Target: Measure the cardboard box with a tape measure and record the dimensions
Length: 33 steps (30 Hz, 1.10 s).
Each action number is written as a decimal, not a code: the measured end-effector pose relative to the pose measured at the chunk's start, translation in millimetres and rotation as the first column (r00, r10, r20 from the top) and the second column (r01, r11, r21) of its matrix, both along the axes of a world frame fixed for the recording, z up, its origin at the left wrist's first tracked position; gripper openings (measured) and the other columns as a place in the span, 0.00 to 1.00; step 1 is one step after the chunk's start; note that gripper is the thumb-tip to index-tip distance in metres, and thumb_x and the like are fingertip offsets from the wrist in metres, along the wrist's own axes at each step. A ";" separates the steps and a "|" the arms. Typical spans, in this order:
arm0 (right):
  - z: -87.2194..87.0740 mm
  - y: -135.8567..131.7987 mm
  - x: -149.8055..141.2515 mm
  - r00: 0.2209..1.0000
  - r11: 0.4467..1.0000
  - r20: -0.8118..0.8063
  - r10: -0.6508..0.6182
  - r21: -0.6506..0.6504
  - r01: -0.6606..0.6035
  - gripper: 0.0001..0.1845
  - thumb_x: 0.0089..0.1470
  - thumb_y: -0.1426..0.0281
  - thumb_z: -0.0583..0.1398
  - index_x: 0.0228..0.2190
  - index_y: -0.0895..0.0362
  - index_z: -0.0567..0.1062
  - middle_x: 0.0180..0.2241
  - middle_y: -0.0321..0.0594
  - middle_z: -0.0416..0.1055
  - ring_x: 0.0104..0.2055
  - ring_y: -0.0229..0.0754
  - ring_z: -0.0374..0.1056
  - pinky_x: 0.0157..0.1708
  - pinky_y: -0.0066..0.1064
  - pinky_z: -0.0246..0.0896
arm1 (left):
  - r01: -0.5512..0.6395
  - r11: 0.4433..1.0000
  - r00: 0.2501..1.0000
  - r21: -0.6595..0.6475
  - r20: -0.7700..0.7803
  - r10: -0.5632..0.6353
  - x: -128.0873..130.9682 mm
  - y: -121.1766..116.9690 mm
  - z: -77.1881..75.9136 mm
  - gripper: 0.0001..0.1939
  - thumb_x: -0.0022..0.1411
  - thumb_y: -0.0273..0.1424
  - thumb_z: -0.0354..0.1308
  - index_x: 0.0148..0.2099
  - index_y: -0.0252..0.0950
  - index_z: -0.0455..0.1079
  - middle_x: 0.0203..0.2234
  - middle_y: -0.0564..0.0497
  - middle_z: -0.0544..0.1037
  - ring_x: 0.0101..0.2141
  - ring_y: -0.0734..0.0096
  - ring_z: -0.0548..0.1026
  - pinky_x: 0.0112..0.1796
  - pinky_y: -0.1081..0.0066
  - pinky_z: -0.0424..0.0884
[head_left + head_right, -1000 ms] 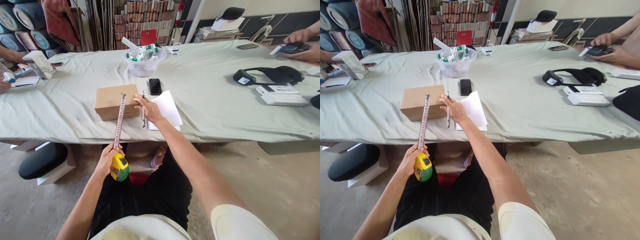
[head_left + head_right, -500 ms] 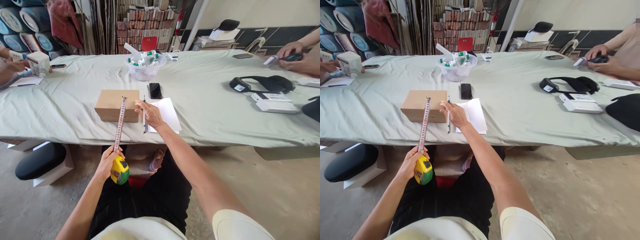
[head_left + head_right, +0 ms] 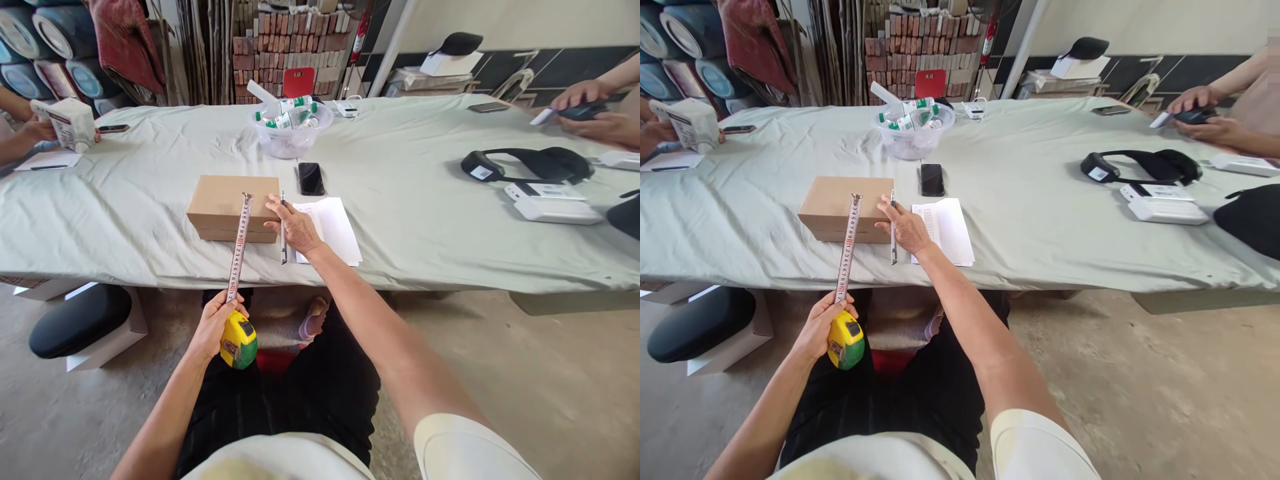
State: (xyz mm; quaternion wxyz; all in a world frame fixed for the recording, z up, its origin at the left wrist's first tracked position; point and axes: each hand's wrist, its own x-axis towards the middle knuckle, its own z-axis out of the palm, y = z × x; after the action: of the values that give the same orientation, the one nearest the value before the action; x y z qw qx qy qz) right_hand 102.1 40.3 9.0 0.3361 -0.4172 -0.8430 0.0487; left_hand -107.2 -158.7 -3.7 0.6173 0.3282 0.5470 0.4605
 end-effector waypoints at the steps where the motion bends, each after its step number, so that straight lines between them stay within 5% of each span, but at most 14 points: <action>1: 0.5 -1.6 0.0 1.000 1.000 0.001 0.003 0.008 -0.003 0.25 0.66 0.52 0.52 0.55 0.53 0.69 0.65 0.48 0.64 0.56 0.54 0.73 0.42 0.44 0.77 | 0.002 1.000 1.000 0.001 0.003 -0.002 0.4 -0.2 0.0 0.15 0.52 0.42 0.67 0.35 0.38 0.71 0.23 0.51 0.77 0.21 0.73 0.71 0.24 0.74 0.67; 8: 17.4 0.5 0.5 1.000 1.000 0.013 -0.008 0.000 0.008 0.17 0.68 0.57 0.51 0.48 0.52 0.73 0.55 0.44 0.75 0.47 0.49 0.77 0.43 0.40 0.73 | -0.009 1.000 1.000 0.005 0.027 0.009 1.9 2.1 6.3 0.15 0.52 0.42 0.68 0.36 0.37 0.72 0.23 0.51 0.78 0.21 0.73 0.72 0.24 0.74 0.68; 12: 25.3 7.9 5.2 0.996 0.997 0.082 0.019 -0.073 -0.013 0.19 0.64 0.54 0.57 0.51 0.49 0.71 0.61 0.42 0.70 0.45 0.50 0.78 0.39 0.39 0.73 | -0.016 1.000 0.999 0.013 0.037 0.015 3.6 4.9 5.6 0.17 0.51 0.42 0.68 0.36 0.36 0.71 0.23 0.51 0.78 0.21 0.73 0.71 0.23 0.75 0.67; 16: 21.4 10.9 3.2 0.993 0.995 0.115 0.023 -0.095 -0.012 0.20 0.64 0.55 0.56 0.54 0.50 0.68 0.66 0.44 0.62 0.45 0.50 0.78 0.36 0.41 0.74 | -0.005 1.000 1.000 0.027 0.027 0.004 2.2 4.9 -0.7 0.17 0.54 0.42 0.67 0.38 0.35 0.70 0.24 0.51 0.78 0.21 0.74 0.71 0.24 0.75 0.68; 24: 10.7 1.6 -9.3 0.995 1.000 0.095 -0.029 0.014 0.028 0.16 0.67 0.64 0.53 0.51 0.57 0.71 0.62 0.49 0.68 0.53 0.52 0.75 0.43 0.41 0.75 | -0.002 0.999 1.000 0.032 0.004 0.002 -2.0 2.8 -0.7 0.17 0.55 0.42 0.67 0.38 0.35 0.70 0.25 0.51 0.78 0.22 0.73 0.72 0.24 0.75 0.68; 33: 14.6 -0.5 -3.9 0.998 0.996 0.062 -0.025 0.092 0.019 0.14 0.67 0.62 0.53 0.47 0.56 0.72 0.56 0.50 0.73 0.46 0.49 0.76 0.39 0.38 0.73 | -0.007 1.000 1.000 0.008 0.030 0.007 4.6 -3.9 -0.9 0.17 0.53 0.42 0.67 0.37 0.35 0.69 0.23 0.51 0.78 0.21 0.75 0.71 0.23 0.76 0.67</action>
State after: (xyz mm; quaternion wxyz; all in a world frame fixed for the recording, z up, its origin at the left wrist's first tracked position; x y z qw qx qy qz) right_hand 98.2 39.8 23.6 0.3284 -0.4122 -0.8498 -0.0068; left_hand -102.5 -162.6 -4.6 0.6224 0.3217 0.5369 0.4698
